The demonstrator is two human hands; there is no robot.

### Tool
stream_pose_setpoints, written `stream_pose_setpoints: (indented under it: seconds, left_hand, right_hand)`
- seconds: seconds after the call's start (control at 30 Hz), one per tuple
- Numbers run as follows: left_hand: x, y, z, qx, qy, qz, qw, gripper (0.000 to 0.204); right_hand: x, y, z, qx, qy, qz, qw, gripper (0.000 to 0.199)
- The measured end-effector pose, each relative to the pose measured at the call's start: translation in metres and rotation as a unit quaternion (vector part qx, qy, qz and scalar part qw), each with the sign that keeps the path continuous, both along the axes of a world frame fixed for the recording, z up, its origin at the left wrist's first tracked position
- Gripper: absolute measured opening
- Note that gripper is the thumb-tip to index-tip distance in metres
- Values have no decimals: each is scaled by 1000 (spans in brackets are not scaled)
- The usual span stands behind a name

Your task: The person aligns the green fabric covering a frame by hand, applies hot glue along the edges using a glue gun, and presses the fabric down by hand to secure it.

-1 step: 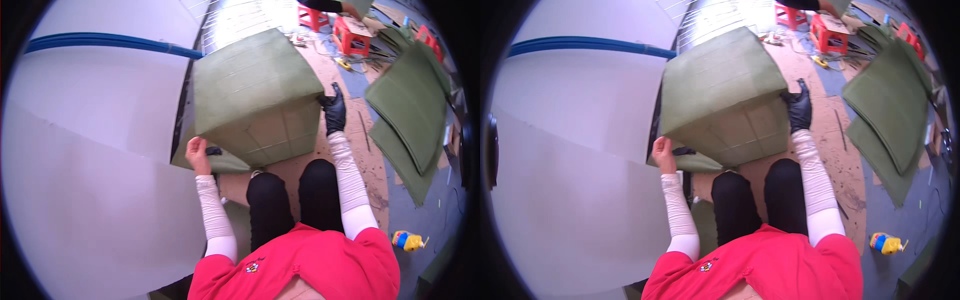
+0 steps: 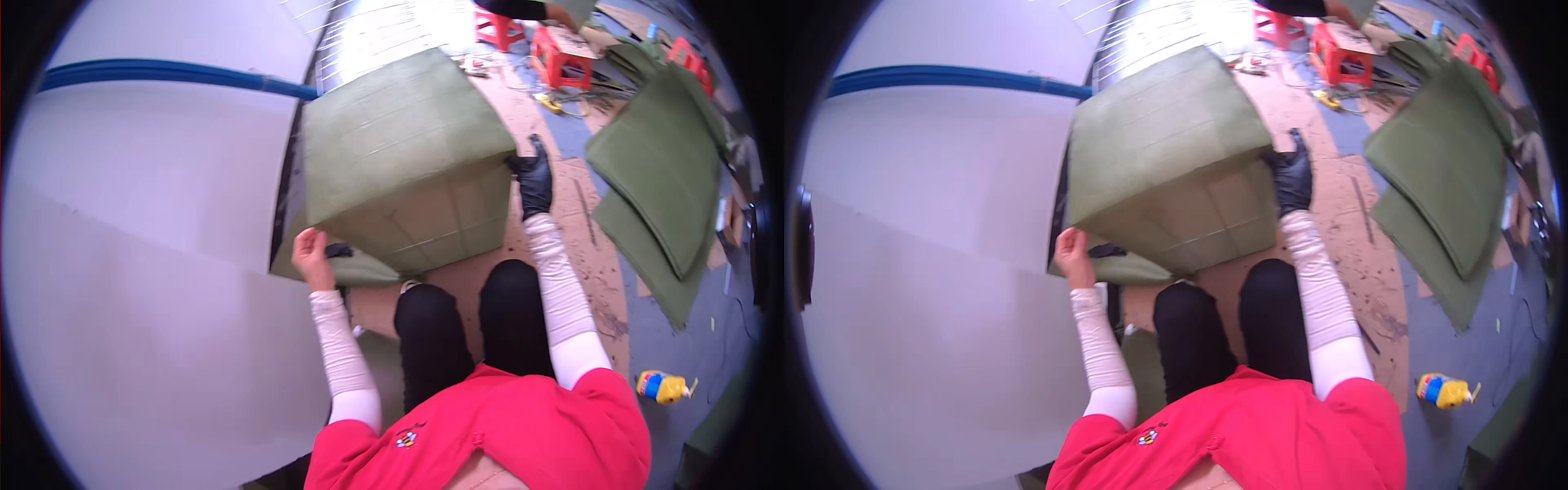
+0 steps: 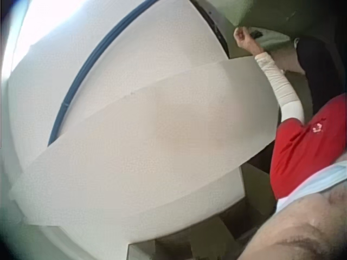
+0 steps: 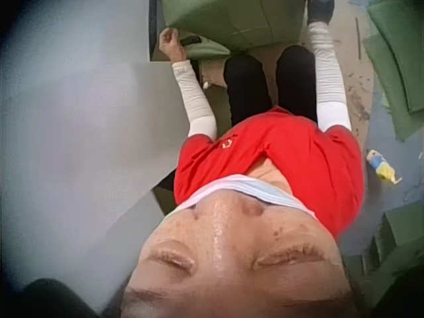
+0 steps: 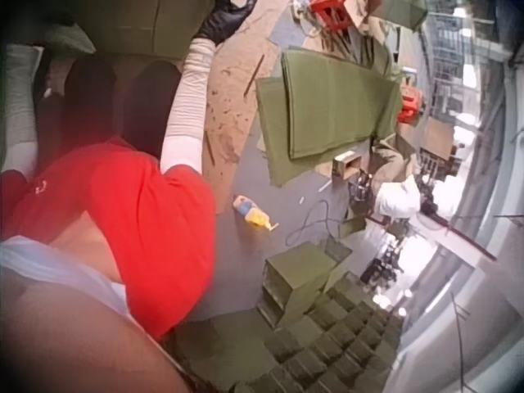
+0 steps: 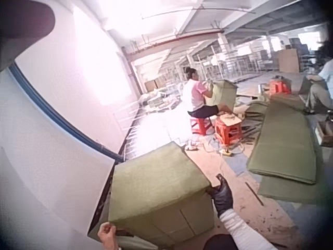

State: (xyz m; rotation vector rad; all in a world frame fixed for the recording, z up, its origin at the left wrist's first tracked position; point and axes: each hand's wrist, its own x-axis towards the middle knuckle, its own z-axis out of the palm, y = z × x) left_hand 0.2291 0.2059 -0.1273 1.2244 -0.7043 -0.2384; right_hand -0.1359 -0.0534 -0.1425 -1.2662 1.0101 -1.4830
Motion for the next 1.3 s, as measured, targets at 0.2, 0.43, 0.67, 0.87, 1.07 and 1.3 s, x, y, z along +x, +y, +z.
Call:
stream_pose_setpoints:
  seconds: [0.2,0.43,0.67,0.87,1.07,1.3]
  left_hand:
    - [16,22,13,2,-5,20,1000,17]
    - [-7,10,51,129,-175,252,943,13]
    - [-161,-119,157,73,-527,-135,836,14]
    - [-217,-212,173,152,-577,-372,712,28]
    - [-233,-232,169,265,-622,-425,602,27]
    - [-246,-234,165,263,-653,-389,594,19]
  right_hand:
    - [33,13,14,16,21,-49,998,66]
    - [22,11,22,86,12,-44,995,81]
    - [15,16,28,135,-3,28,990,84]
    - [5,22,47,104,-83,84,987,68]
    - [21,8,5,80,-114,119,983,100]
    - [32,2,-19,59,-115,45,991,119]
